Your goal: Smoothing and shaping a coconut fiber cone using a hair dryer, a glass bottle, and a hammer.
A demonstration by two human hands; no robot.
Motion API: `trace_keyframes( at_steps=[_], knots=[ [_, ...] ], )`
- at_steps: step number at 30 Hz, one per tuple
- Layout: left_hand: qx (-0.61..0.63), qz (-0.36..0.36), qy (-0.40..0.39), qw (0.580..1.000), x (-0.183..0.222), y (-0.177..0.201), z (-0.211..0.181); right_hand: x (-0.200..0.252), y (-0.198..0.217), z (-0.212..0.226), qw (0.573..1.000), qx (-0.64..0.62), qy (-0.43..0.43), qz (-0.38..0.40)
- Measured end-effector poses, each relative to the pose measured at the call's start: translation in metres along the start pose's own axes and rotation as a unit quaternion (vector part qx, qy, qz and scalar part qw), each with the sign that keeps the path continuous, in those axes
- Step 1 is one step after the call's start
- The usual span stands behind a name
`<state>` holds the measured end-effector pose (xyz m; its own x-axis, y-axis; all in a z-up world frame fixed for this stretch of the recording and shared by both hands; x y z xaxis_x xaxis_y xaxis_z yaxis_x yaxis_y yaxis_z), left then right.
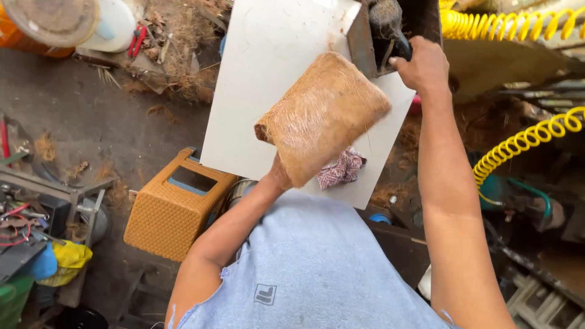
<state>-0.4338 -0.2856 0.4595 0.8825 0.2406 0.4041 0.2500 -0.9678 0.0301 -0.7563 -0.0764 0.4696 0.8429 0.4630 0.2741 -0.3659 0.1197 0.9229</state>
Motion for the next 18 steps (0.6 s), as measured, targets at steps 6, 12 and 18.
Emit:
trace_keyframes(
  at_steps=[6, 12, 18],
  knots=[
    [0.100, -0.052, 0.075, 0.991, -0.016, -0.019, 0.019, 0.029, 0.048, 0.017, 1.000, -0.014, -0.010, -0.002],
    [0.507, -0.097, 0.181, 0.837, -0.031, -0.026, 0.043, 0.117, 0.093, 0.047, 0.915, -0.388, 0.013, -0.113],
    [0.568, -0.041, 0.128, 0.812, -0.031, -0.033, -0.019, 0.178, 0.073, 0.074, 0.775, -0.612, 0.082, -0.135]
  ],
)
Point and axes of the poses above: each hand's wrist, its own x-axis away from the middle knuckle, its own y-axis out of the back of the hand, z = x × y, the point moved 10 cm from there along -x, towards the middle knuckle, and after that the axes turned 8 degrees about y, right-handed, at the moved point
